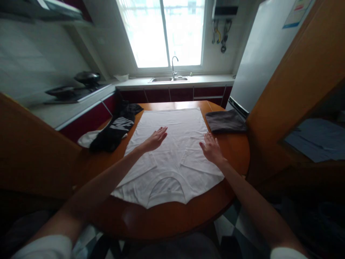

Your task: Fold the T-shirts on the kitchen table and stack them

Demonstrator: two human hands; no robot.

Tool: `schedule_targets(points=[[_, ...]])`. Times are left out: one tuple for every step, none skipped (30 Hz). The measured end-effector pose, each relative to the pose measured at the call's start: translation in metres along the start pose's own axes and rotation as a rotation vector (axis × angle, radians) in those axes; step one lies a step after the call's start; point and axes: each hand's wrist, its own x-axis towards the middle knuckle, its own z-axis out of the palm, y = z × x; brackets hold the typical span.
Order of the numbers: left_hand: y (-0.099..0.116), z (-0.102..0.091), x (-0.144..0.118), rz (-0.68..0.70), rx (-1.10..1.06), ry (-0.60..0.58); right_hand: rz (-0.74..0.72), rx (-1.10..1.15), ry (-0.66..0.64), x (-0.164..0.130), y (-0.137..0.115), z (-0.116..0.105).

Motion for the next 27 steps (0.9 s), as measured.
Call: schedule_targets(points=[[-0.013, -0.005, -0.018, -0.022, 0.026, 0.006, -0.021, 0.007, 0.008, -0.006, -0.003, 0.001], [-0.024, -0.005, -0.037, -0.049, 0.063, 0.012, -0.031, 0.009, 0.014, -0.011, -0.006, 0.004], [-0.034, -0.003, -0.057, -0.085, 0.111, 0.021, -0.03, 0.004, 0.015, -0.017, -0.009, 0.008], [-0.042, 0.003, -0.076, -0.132, 0.164, 0.03, -0.024, -0.006, 0.009, -0.022, -0.011, 0.013], [-0.047, 0.011, -0.094, -0.185, 0.212, 0.04, -0.016, -0.02, -0.004, -0.026, -0.012, 0.017], [-0.051, 0.019, -0.11, -0.223, 0.246, 0.045, -0.011, -0.035, -0.019, -0.029, -0.012, 0.021], [-0.054, 0.026, -0.124, -0.246, 0.264, 0.041, -0.009, -0.049, -0.032, -0.031, -0.013, 0.024], [-0.055, 0.032, -0.136, -0.255, 0.269, 0.039, -0.008, -0.06, -0.038, -0.032, -0.012, 0.025], [-0.056, 0.034, -0.145, -0.254, 0.262, 0.042, -0.008, -0.068, -0.036, -0.033, -0.011, 0.025], [-0.057, 0.034, -0.153, -0.245, 0.248, 0.054, -0.007, -0.073, -0.026, -0.034, -0.01, 0.024], [-0.058, 0.032, -0.161, -0.236, 0.234, 0.078, -0.005, -0.075, -0.011, -0.035, -0.009, 0.023], [-0.06, 0.028, -0.168, -0.229, 0.223, 0.114, -0.004, -0.074, 0.007, -0.038, -0.007, 0.021], [-0.062, 0.023, -0.175, -0.231, 0.218, 0.154, -0.001, -0.07, 0.024, -0.041, -0.005, 0.019], [-0.065, 0.02, -0.183, -0.24, 0.221, 0.192, 0.002, -0.065, 0.041, -0.045, -0.003, 0.018], [-0.069, 0.018, -0.191, -0.254, 0.231, 0.217, 0.005, -0.06, 0.052, -0.05, -0.002, 0.018], [-0.072, 0.018, -0.198, -0.271, 0.245, 0.227, 0.007, -0.059, 0.055, -0.055, -0.001, 0.019], [-0.075, 0.02, -0.205, -0.289, 0.259, 0.219, 0.009, -0.061, 0.047, -0.06, 0.0, 0.02], [-0.078, 0.024, -0.211, -0.301, 0.272, 0.198, 0.01, -0.066, 0.034, -0.064, 0.0, 0.021], [-0.081, 0.028, -0.216, -0.31, 0.281, 0.175, 0.011, -0.074, 0.019, -0.068, 0.0, 0.022], [-0.083, 0.033, -0.219, -0.314, 0.288, 0.156, 0.014, -0.084, 0.01, -0.07, -0.002, 0.023], [-0.084, 0.037, -0.221, -0.315, 0.291, 0.145, 0.017, -0.093, 0.008, -0.071, -0.003, 0.023], [-0.085, 0.04, -0.222, -0.317, 0.29, 0.147, 0.018, -0.102, 0.016, -0.072, -0.004, 0.022], [-0.085, 0.041, -0.222, -0.316, 0.288, 0.157, 0.015, -0.109, 0.036, -0.072, -0.006, 0.021], [-0.085, 0.041, -0.222, -0.312, 0.286, 0.173, 0.007, -0.115, 0.063, -0.073, -0.007, 0.019], [-0.085, 0.041, -0.223, -0.3, 0.284, 0.19, -0.007, -0.118, 0.093, -0.075, -0.008, 0.018], [-0.085, 0.04, -0.224, -0.28, 0.281, 0.201, -0.028, -0.119, 0.117, -0.078, -0.008, 0.016], [-0.085, 0.038, -0.227, -0.25, 0.275, 0.2, -0.054, -0.117, 0.13, -0.082, -0.009, 0.015]])
